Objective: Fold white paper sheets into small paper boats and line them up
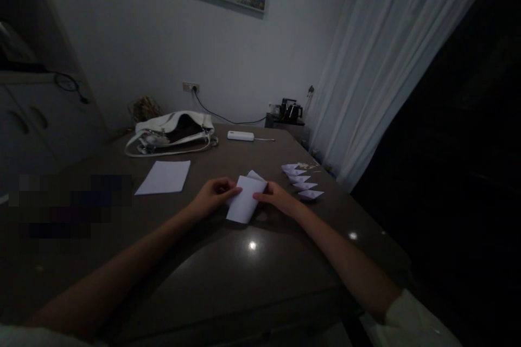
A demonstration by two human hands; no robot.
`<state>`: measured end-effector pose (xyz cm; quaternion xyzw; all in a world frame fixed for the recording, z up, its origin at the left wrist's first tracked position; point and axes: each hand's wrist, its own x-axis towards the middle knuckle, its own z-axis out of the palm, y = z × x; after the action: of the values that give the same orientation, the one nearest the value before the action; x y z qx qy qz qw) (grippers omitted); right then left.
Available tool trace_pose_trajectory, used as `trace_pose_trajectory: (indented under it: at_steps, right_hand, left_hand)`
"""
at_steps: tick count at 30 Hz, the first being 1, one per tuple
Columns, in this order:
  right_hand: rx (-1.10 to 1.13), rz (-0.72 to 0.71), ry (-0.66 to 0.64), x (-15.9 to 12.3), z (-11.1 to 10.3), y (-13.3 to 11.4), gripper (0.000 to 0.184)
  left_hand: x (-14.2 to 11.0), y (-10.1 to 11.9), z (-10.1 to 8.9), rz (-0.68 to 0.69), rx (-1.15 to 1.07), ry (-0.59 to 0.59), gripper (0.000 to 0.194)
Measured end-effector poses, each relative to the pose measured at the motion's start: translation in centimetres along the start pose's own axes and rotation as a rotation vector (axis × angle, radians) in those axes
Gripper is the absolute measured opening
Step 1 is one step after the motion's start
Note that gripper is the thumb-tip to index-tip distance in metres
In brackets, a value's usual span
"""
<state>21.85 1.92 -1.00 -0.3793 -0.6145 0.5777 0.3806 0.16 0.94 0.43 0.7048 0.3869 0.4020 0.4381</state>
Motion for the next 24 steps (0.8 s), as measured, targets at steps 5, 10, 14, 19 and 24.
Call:
trace_pose_trajectory:
  at_steps: [5, 10, 14, 19, 24]
  right_hand:
    - [-0.026, -0.047, -0.044, -0.07, -0.15, -0.14, 0.040]
    - [-0.019, -0.055, -0.157, 0.12, -0.32, 0.23, 0.036]
    - [-0.027, -0.063, -0.173, 0.09, -0.18, 0.16, 0.035]
    - [-0.072, -0.062, -0.083, -0.28, 0.03, -0.47, 0.041]
    - [-0.143, -0.067, -0.036, -0.22, -0.13, -0.33, 0.042]
  left_hand:
    - [-0.01, -0.28, 0.18, 0.040, -0.001, 0.065, 0.042]
    - [-0.08, -0.59, 0.42, 0.070, -0.052, -0.029, 0.057]
    - [-0.29, -0.22, 0.40, 0.064, -0.022, -0.102, 0.057]
    - [-0.37, 0.19, 0.30, 0.008, 0.051, -0.095, 0.060]
    - [-0.30, -0.04, 0.19, -0.050, -0.042, -0.129, 0.058]
